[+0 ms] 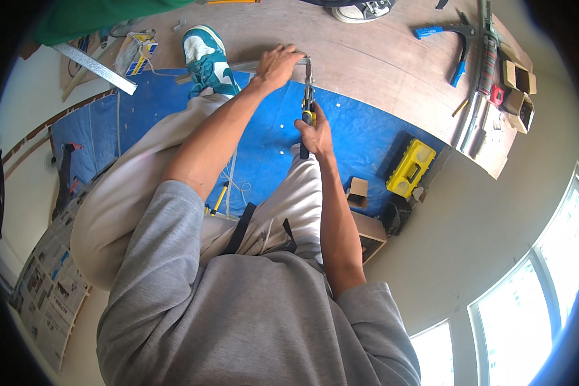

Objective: The person uses tin snips to cut a long metal profile into shorter pieces. They repeatedly position the profile, cut it, and hand the cut piece to a coworker. The process continues with multiple cuts and handoffs throughout the clip.

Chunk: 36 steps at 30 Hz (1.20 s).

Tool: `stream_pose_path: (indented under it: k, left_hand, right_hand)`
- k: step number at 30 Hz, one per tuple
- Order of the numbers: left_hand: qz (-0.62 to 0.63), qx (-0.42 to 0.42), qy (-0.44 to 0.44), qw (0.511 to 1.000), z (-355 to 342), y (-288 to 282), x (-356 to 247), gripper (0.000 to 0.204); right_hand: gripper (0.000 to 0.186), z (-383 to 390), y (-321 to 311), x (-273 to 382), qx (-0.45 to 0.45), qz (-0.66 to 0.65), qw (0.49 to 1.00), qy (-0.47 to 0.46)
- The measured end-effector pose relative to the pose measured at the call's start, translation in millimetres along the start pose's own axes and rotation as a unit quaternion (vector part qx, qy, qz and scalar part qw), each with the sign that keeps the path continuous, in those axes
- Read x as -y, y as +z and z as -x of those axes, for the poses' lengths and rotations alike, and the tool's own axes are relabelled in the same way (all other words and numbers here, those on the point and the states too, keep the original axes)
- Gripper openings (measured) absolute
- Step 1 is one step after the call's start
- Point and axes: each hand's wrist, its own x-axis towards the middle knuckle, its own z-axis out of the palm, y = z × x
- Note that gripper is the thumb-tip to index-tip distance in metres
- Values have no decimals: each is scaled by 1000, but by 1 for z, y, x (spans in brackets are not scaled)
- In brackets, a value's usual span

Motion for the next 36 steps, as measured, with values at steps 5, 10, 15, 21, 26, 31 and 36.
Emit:
stream_pose_path:
  k: [5,10,15,21,26,31,36]
  left_hand:
    - [10,-3,-4,1000,0,0,1,29]
    - [9,-24,-18,1000,3,2,0,27]
    - [47,-30,-16,998,9,-1,0,26]
    - [126,-166,-24,978,26,-19,-13,38]
    - [233,-320,-217,892,65,-19,-54,52]
    - [690,-6,-395,606,141,17,-121,109]
    - [737,36,-286,611,172,56,-146,107]
  right_hand:
    - [78,0,2,2,-10,24,1000,13]
    - [87,0,5,8,-4,48,998,50]
    - [83,2,6,15,-18,54,997,57]
    - [73,-4,-4,15,14,45,998,46]
    - [68,-8,-4,6,13,29,998,45]
    - [68,-14,-4,-6,34,29,999,28]
    - [43,-14,-7,-12,40,29,999,19]
